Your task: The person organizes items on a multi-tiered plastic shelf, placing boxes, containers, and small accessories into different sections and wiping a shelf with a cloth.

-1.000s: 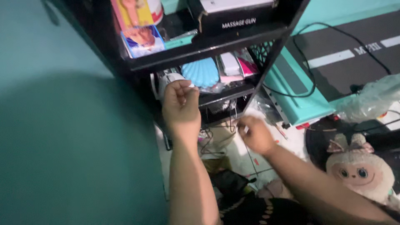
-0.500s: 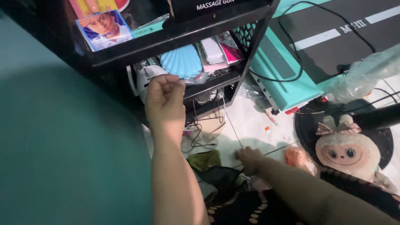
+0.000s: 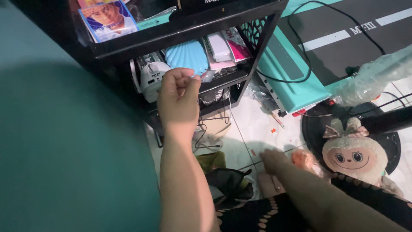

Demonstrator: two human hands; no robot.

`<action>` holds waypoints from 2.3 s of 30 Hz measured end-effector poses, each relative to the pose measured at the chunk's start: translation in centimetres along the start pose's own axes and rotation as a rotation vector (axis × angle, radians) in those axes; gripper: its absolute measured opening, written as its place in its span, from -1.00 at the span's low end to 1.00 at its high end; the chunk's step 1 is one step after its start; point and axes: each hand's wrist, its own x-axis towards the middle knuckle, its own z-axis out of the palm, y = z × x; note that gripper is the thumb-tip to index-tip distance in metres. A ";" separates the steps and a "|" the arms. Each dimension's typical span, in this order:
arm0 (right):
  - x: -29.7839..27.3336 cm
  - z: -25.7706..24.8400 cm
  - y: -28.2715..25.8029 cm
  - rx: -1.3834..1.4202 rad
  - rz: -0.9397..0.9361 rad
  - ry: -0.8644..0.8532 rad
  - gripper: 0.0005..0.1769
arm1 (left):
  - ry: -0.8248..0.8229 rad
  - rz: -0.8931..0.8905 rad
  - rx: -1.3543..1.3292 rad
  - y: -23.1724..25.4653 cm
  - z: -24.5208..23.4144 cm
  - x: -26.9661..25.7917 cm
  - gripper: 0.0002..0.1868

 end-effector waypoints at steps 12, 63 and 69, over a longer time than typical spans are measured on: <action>-0.2 -0.1 -2.8 -0.378 -0.336 -0.319 -0.24 | -0.006 0.068 -0.056 -1.2 0.1 0.2 -0.84; -3.4 -55.7 -17.7 0.271 -0.079 1.108 -0.50 | 0.225 -0.232 -0.427 5.3 -2.6 0.4 -0.55; -1.9 -56.3 -16.8 0.259 -0.077 1.076 -0.52 | 0.243 -0.284 -0.396 5.4 -2.4 0.7 -0.55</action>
